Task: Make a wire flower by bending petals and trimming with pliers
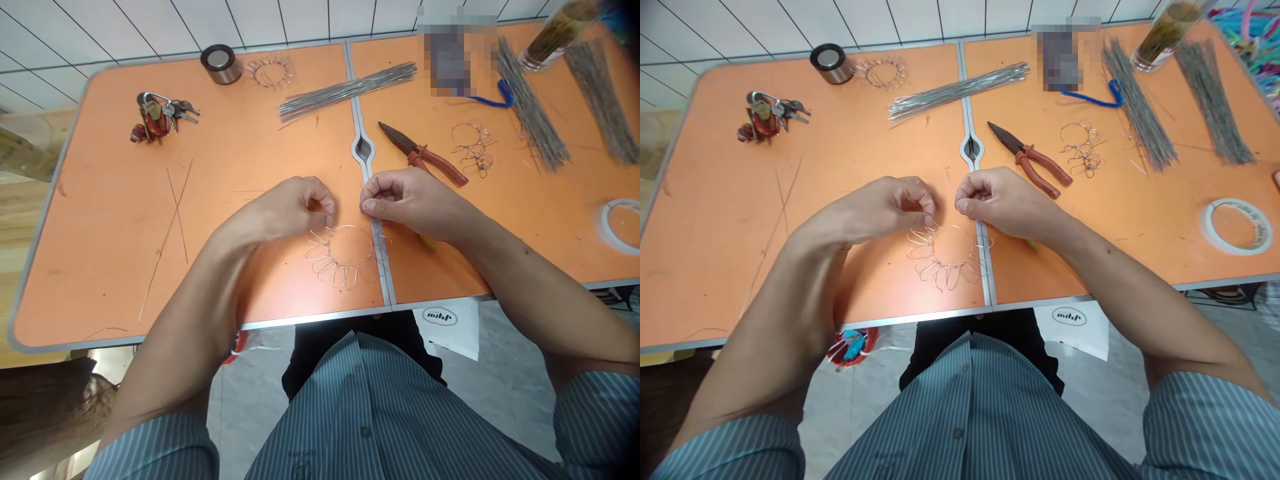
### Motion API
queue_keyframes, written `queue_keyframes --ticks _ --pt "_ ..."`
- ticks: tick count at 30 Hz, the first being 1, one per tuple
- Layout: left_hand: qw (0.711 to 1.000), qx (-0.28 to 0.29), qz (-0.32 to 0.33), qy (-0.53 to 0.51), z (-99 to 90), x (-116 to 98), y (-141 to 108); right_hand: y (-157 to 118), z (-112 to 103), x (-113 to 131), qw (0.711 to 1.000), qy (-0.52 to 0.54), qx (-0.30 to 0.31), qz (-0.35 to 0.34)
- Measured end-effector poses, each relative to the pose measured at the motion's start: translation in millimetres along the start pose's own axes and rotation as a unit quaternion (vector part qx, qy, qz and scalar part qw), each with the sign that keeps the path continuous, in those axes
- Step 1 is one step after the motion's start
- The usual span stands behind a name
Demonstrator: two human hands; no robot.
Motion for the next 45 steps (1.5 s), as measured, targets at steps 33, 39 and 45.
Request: queue_keyframes --ticks 33,39,45 --pt "0.892 -0.161 0.025 -0.421 4.5 5 2 -4 -17 2 0.995 0.077 -0.051 -0.039" --pt "0.895 -0.18 0.052 -0.405 0.2 2 1 -18 -38 21 0.978 -0.029 -0.188 -0.09" --pt "0.881 -0.175 0.059 -0.435 2.9 0 1 -28 -34 37 0.954 -0.02 -0.245 -0.172"
Point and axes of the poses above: each hand's wrist, its own y-axis towards the middle knuckle, its own z-axis out of the palm, x = y × z, the point moved 8 cm from there along y, towards the middle knuckle, and after that the axes turned 11 degrees about x, right-handed, at the moved point
